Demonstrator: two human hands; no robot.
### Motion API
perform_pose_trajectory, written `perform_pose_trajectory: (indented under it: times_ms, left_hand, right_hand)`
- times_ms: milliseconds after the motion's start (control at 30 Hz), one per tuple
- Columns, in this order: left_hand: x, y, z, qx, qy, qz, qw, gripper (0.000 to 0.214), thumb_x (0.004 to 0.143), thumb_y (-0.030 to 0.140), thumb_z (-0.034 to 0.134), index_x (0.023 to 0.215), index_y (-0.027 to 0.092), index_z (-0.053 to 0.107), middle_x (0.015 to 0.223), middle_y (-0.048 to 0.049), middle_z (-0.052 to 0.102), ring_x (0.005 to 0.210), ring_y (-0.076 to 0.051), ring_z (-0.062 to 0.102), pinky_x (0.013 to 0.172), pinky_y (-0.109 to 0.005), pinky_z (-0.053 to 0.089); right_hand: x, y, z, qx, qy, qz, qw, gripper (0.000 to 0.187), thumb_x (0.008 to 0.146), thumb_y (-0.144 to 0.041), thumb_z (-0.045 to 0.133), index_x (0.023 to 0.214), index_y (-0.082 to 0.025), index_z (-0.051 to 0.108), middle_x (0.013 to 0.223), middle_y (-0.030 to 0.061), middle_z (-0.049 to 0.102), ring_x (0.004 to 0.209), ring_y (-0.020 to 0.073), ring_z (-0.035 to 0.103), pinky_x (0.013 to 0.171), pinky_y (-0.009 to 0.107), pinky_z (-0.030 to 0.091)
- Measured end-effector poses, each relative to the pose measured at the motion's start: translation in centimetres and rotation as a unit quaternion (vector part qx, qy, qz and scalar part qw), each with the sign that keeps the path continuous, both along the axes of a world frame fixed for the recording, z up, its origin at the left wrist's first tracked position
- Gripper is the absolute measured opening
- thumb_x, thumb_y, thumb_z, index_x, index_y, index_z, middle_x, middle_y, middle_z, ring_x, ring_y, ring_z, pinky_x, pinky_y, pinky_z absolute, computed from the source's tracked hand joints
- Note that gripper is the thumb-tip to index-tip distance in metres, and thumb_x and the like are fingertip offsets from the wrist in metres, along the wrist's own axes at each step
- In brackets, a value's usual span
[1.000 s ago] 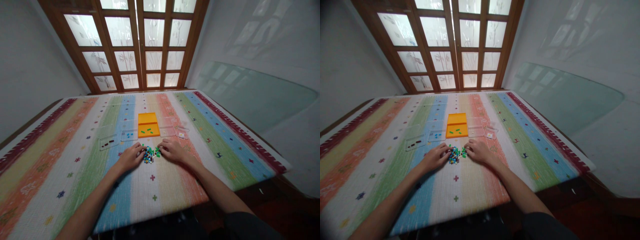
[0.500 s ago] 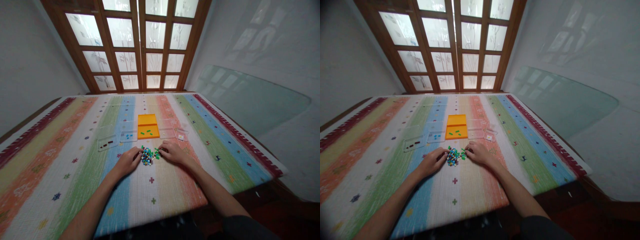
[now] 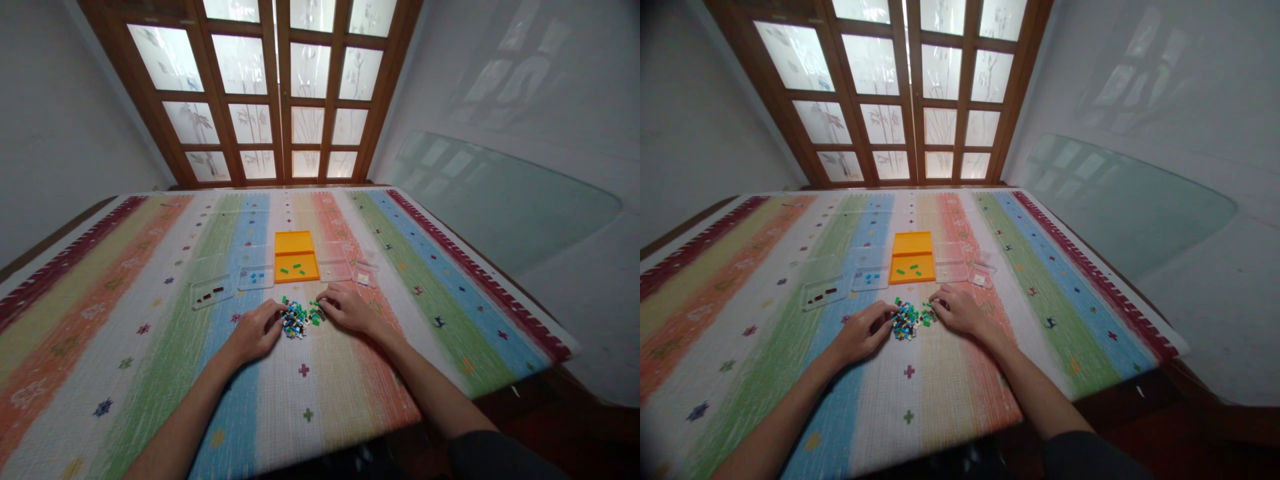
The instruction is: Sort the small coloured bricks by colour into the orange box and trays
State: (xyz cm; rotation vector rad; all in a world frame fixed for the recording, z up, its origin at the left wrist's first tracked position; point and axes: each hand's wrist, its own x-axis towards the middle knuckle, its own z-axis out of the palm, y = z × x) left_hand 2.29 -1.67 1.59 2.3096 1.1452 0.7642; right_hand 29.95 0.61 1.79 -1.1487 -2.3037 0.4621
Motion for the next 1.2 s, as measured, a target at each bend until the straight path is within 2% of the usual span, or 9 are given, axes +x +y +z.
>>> perform_pose_trajectory:
  times_ms: [167, 333, 433, 633, 867, 1200]
  left_hand:
    - [0.0, -0.1, -0.1, 0.003, 0.003, 0.001, 1.0, 0.024, 0.091, 0.025, 0.049, 0.108, 0.017, 0.064, 0.086, -0.0041, 0.065, 0.068, -0.016, 0.058, 0.067, -0.029, 0.048]
    - [-0.1, -0.3, 0.1, -0.001, 0.003, -0.003, 1.0, 0.017, 0.084, 0.024, 0.053, 0.098, 0.018, 0.06, 0.081, -0.0009, 0.061, 0.064, -0.015, 0.054, 0.064, -0.029, 0.044]
    - [0.1, -0.5, 0.4, 0.012, 0.0, -0.013, 1.0, 0.009, 0.079, 0.022, 0.053, 0.087, 0.019, 0.057, 0.08, -0.001, 0.057, 0.065, -0.015, 0.052, 0.062, -0.028, 0.042]
    - [0.3, -0.6, 0.5, 0.023, -0.004, -0.017, 1.0, 0.003, 0.079, 0.02, 0.052, 0.08, 0.019, 0.055, 0.079, -0.0009, 0.056, 0.063, -0.014, 0.051, 0.06, -0.026, 0.04]
    - [0.2, -0.6, 0.1, 0.015, 0.015, 0.003, 1.0, 0.013, 0.078, 0.021, 0.054, 0.091, 0.02, 0.059, 0.071, 0.0019, 0.055, 0.061, -0.014, 0.05, 0.058, -0.026, 0.039]
    - [0.3, -0.7, -0.4, 0.022, 0.022, -0.001, 1.0, 0.014, 0.082, 0.021, 0.054, 0.091, 0.019, 0.063, 0.061, 0.0036, 0.053, 0.051, -0.013, 0.046, 0.053, -0.026, 0.034]
  right_hand:
    - [-1.3, -1.1, 0.2, 0.07, 0.033, 0.023, 0.997, 0.014, 0.091, -0.02, 0.059, 0.093, -0.016, 0.072, 0.084, 0.0048, 0.06, 0.071, 0.015, 0.055, 0.066, 0.027, 0.041]
    - [-2.3, -2.2, 0.4, 0.063, 0.016, 0.087, 0.994, 0.012, 0.084, -0.019, 0.061, 0.09, -0.018, 0.071, 0.083, 0.0032, 0.055, 0.073, 0.0154, 0.053, 0.064, 0.027, 0.038]
    - [-2.4, -2.4, 0.3, 0.063, -0.017, 0.085, 0.994, 0.014, 0.084, -0.016, 0.059, 0.093, -0.018, 0.07, 0.087, 0.0043, 0.055, 0.075, 0.0162, 0.052, 0.064, 0.028, 0.037]
    - [-2.5, -2.4, 0.5, 0.048, -0.039, 0.066, 0.996, 0.009, 0.089, -0.02, 0.057, 0.091, -0.018, 0.066, 0.088, 0.005, 0.055, 0.077, 0.0171, 0.05, 0.065, 0.028, 0.038]
    - [-2.6, -2.4, 0.3, 0.048, -0.043, 0.055, 0.996, 0.012, 0.09, -0.023, 0.057, 0.094, -0.019, 0.068, 0.089, 0.0058, 0.057, 0.078, 0.0178, 0.052, 0.065, 0.029, 0.039]
    - [-2.6, -2.2, -0.2, 0.049, -0.044, 0.077, 0.995, 0.013, 0.092, -0.021, 0.056, 0.096, -0.018, 0.068, 0.091, 0.0051, 0.056, 0.078, 0.0166, 0.054, 0.067, 0.028, 0.041]
